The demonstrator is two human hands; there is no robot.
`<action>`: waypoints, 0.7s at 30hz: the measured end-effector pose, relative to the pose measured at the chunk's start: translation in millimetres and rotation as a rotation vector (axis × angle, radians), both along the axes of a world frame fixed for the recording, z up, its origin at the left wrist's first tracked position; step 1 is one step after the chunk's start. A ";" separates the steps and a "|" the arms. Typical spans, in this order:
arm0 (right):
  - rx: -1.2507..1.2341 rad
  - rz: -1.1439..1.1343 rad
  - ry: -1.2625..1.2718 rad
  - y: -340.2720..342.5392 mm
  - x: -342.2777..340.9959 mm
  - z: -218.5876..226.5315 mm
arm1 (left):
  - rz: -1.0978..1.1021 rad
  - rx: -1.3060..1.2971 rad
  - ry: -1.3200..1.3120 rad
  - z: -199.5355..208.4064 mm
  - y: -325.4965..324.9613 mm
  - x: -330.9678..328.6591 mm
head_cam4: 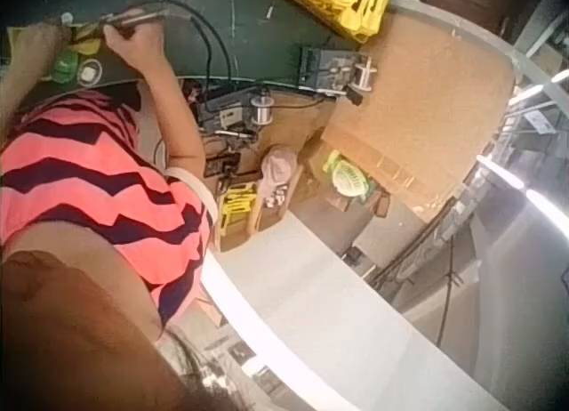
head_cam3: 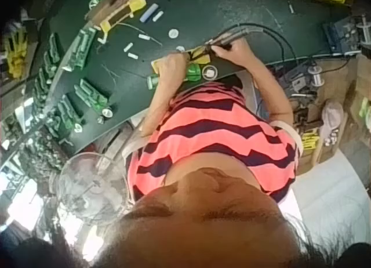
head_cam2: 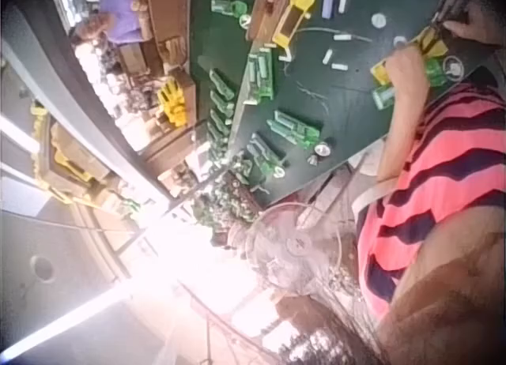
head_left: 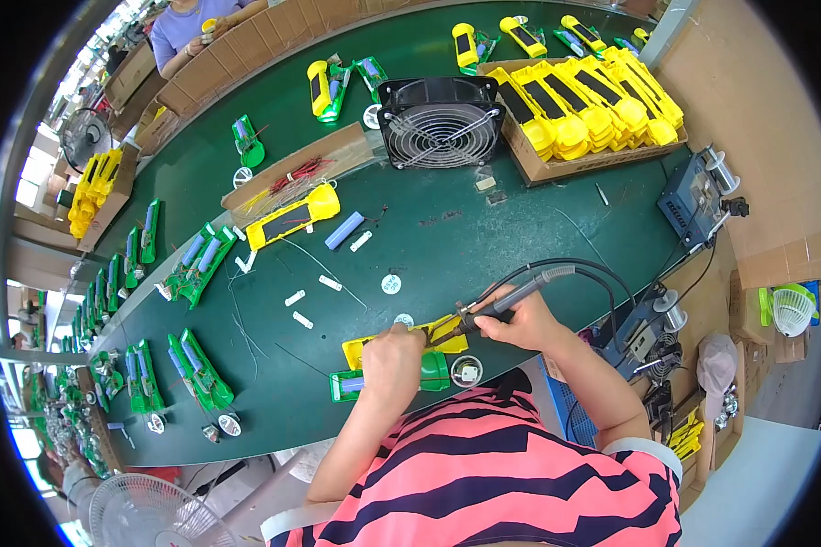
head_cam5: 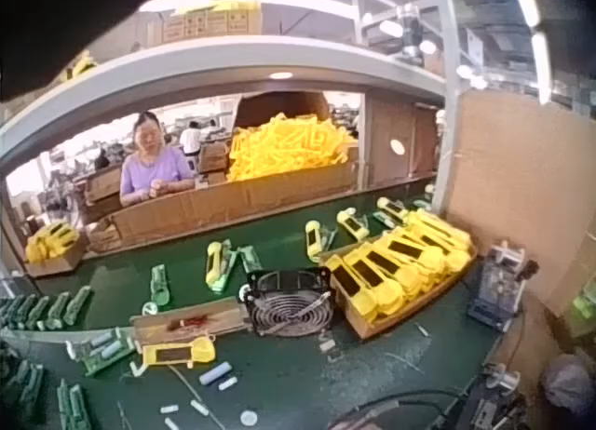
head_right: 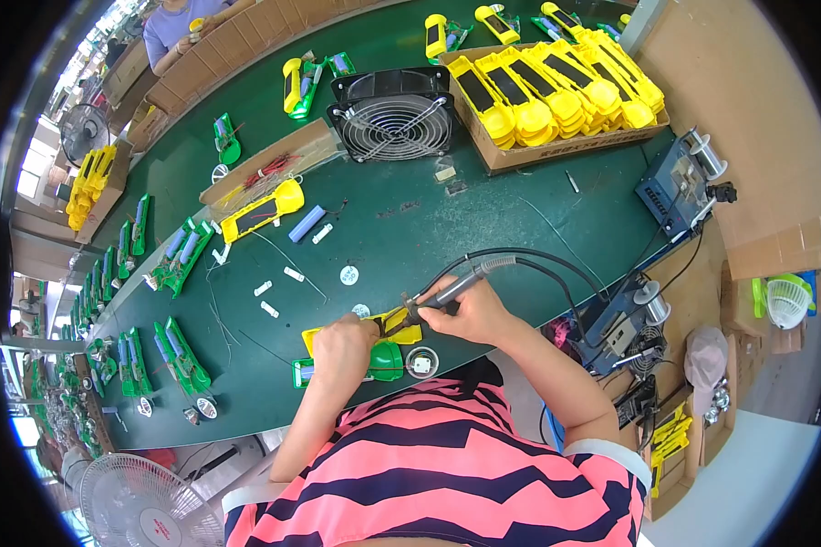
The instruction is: Soldering electrical components and wires onto solar panels for handheld lights.
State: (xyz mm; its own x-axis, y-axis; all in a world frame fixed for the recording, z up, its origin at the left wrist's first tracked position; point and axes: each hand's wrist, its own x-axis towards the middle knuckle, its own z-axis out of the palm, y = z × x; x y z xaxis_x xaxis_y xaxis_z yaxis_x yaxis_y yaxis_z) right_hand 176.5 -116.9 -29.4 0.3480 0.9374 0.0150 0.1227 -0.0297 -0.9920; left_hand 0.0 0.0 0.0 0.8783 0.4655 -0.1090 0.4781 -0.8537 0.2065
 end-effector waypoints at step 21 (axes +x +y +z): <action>0.049 0.071 -0.324 -18.2 -71.8 6.9 | 0.053 -0.022 -0.076 -6.4 -2.7 -3.3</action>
